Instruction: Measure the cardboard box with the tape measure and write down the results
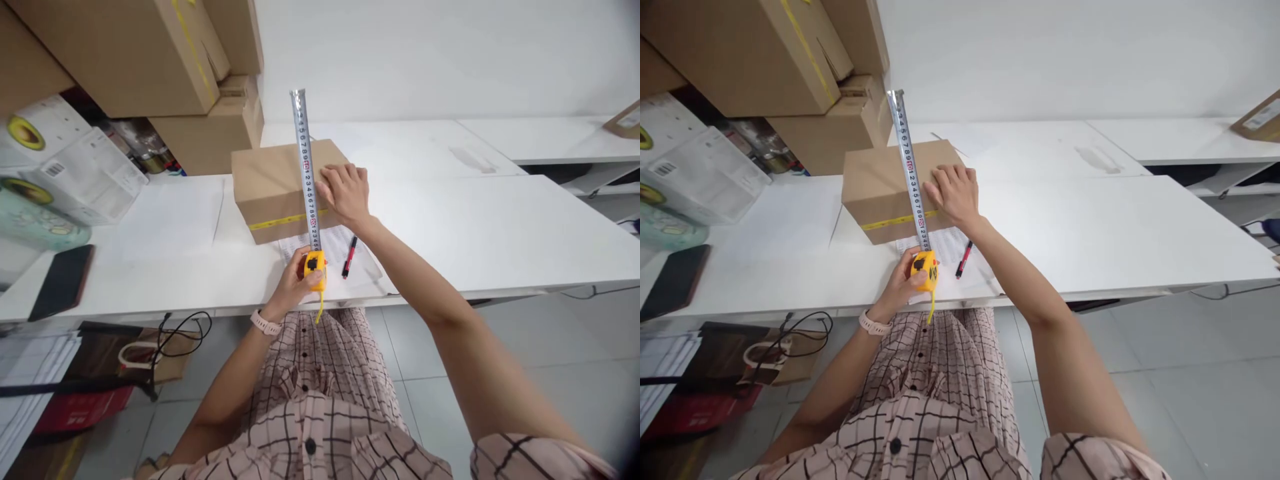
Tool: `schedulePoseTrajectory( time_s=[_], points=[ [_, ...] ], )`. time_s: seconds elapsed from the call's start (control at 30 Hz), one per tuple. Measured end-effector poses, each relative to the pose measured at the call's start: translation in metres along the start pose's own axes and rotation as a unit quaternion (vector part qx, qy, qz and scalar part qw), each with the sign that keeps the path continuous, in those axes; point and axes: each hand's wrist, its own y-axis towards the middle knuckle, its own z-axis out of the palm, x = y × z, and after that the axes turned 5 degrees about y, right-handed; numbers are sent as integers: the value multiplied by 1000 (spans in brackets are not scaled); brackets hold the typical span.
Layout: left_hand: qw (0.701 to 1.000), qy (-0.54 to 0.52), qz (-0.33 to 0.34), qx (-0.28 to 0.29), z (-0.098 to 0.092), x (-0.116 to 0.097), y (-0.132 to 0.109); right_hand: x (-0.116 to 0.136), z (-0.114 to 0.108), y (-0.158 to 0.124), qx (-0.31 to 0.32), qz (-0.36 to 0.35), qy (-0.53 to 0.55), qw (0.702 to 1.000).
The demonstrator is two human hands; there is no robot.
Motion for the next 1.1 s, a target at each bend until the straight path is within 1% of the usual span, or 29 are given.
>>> schedulePoseTrajectory(
  time_s=[0.03, 0.1, 0.13, 0.17, 0.2, 0.23, 0.27, 0.33, 0.43, 0.53, 0.6, 0.73, 0.8, 0.87, 0.97, 1.0, 1.07, 1.1],
  points=[
    [1000, 1, 4, 1, 0, 0, 1, -3, -5, -1, 4, 17, 37, 999],
    [1000, 7, 8, 5, 0, 0, 1, -6, -22, 7, -5, 87, 133, 987],
    [1000, 13, 6, 9, 0, 0, 1, -5, -34, 15, -11, 130, 190, 973],
    [1000, 19, 3, 13, 0, -1, 1, -4, -46, 25, -13, 155, 234, 960],
    [999, 28, 0, 16, 1, -2, 1, 0, -59, 35, 3, 172, 272, 947],
    [999, 38, -3, 19, 1, -3, 0, 4, -71, 44, 19, 174, 308, 935],
    [999, 49, -6, 21, 2, -3, 0, 9, -82, 52, 22, 162, 343, 925],
    [997, 67, -6, 25, 4, -5, -2, 20, -95, 61, 13, 129, 380, 916],
    [997, 75, -2, 33, 5, -5, -3, 32, -101, 61, -3, 105, 374, 921],
    [997, 69, -3, 44, 4, -4, -3, 40, -103, 52, 3, 108, 372, 922],
    [996, 67, -7, 50, 4, -3, -4, 41, -105, 44, -17, 105, 379, 919],
    [996, 66, -17, 50, 6, 0, -6, 39, -102, 20, -103, 105, 360, 921],
    [997, 61, -28, 39, 7, 1, -8, 38, -93, -1, -121, 128, 334, 926],
    [998, 47, -36, 19, 9, 2, -10, 40, -78, -29, -95, 170, 321, 927],
    [999, 37, -33, -9, 10, 2, -12, 47, -53, -79, -33, 233, 352, 906],
    [999, 40, -28, -17, 10, 1, -12, 50, -47, -95, -9, 244, 364, 899],
    [998, 46, -21, -26, 10, -1, -13, 52, -38, -123, 43, 239, 381, 892],
    [998, 45, -21, -26, 10, -3, -13, 50, -36, -134, 52, 237, 382, 892]
  ],
)
